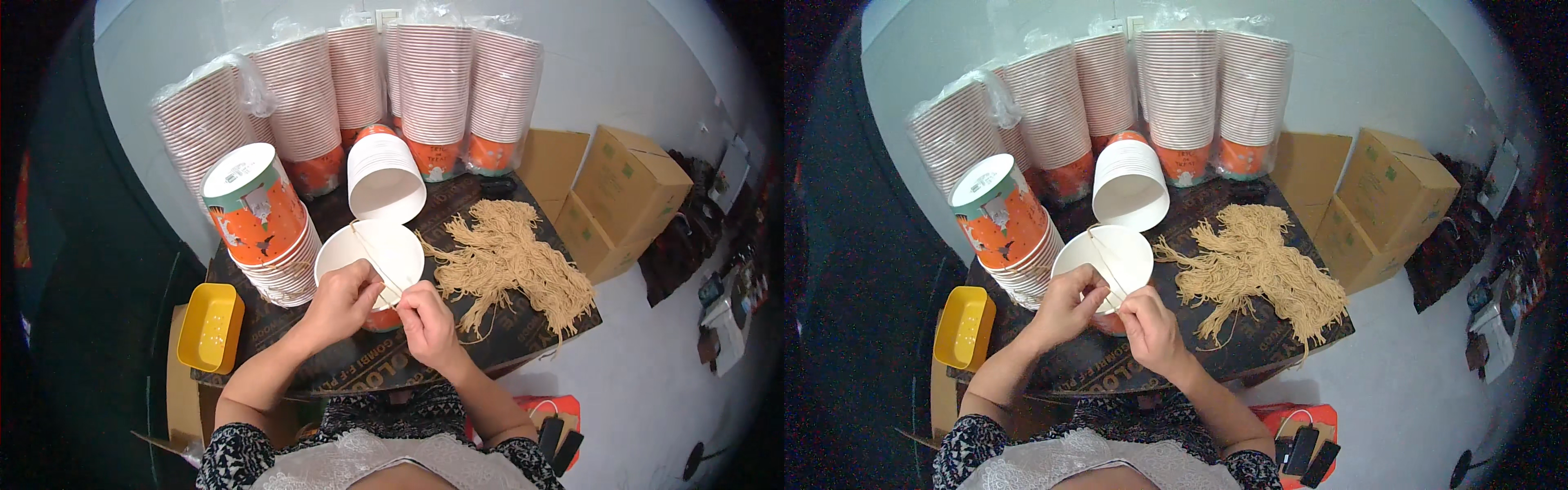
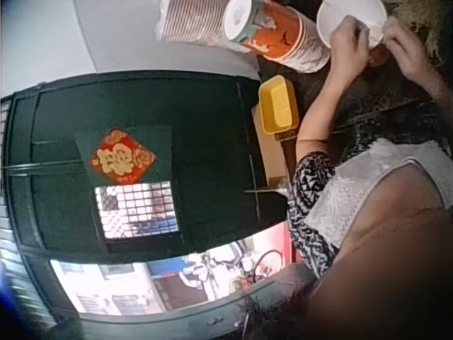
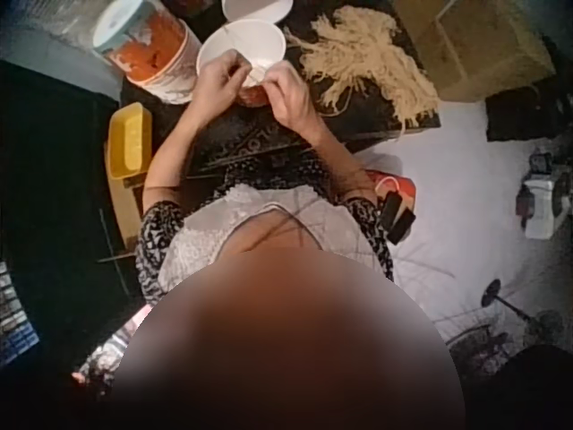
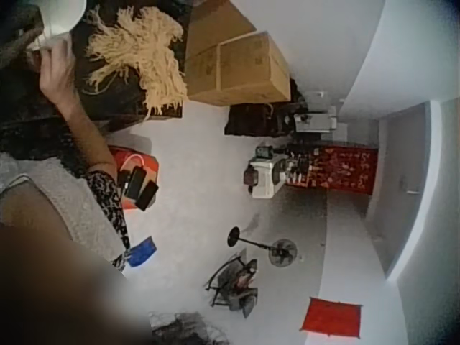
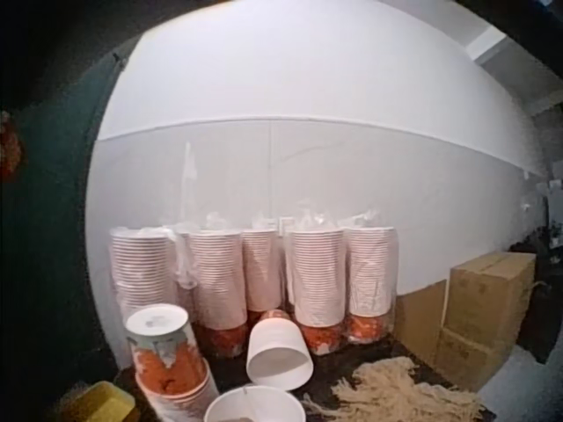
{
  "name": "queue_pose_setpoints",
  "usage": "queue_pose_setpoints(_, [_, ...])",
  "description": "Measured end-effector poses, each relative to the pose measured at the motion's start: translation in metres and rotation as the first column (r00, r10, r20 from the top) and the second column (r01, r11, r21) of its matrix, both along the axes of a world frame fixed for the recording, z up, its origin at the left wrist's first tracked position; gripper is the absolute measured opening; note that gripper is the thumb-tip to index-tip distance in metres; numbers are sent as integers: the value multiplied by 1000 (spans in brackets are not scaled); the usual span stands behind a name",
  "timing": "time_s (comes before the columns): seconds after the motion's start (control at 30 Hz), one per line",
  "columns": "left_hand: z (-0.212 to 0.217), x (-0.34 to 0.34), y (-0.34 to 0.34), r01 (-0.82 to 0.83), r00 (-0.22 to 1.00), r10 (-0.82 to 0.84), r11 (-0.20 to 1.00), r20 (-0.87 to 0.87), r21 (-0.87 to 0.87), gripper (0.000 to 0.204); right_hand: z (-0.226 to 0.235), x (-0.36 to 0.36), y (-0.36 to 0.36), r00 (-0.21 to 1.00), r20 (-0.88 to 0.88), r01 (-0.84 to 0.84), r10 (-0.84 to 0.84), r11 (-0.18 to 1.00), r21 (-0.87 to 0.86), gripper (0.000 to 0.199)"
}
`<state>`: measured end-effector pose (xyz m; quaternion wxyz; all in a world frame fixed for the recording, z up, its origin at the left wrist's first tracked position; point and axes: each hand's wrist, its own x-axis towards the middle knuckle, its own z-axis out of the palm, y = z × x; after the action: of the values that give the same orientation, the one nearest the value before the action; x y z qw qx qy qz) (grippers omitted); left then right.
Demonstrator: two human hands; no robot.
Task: The person is threading and tying strings to paper cups for assembly.
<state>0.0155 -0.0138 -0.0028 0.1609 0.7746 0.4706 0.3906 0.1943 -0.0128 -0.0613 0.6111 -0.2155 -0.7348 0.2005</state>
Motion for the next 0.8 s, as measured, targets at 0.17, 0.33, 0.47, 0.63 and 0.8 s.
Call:
queue_pose_setpoints(0.17, [3,0,-8,58,998,-58,998,-8,-29,7,-4,-4,-7,987,-67,136,-143,986,-101,7])
queue_pose_setpoints(0.33, [7,-2,-13,271,957,-262,961,-123,58,10,-10,-6,-6,967,-156,165,-200,963,-212,6])
queue_pose_setpoints(0.47, [6,1,-16,327,937,-308,939,-164,107,11,-9,-10,-12,954,-226,110,-196,932,-346,6])
queue_pose_setpoints(0.63, [2,-1,-13,318,944,-304,942,-130,106,11,-4,-3,-11,972,-24,230,-233,968,-104,11])
queue_pose_setpoints(0.8, [2,3,-8,305,951,-297,946,-90,107,13,-4,3,-11,981,19,192,-192,981,8,15])
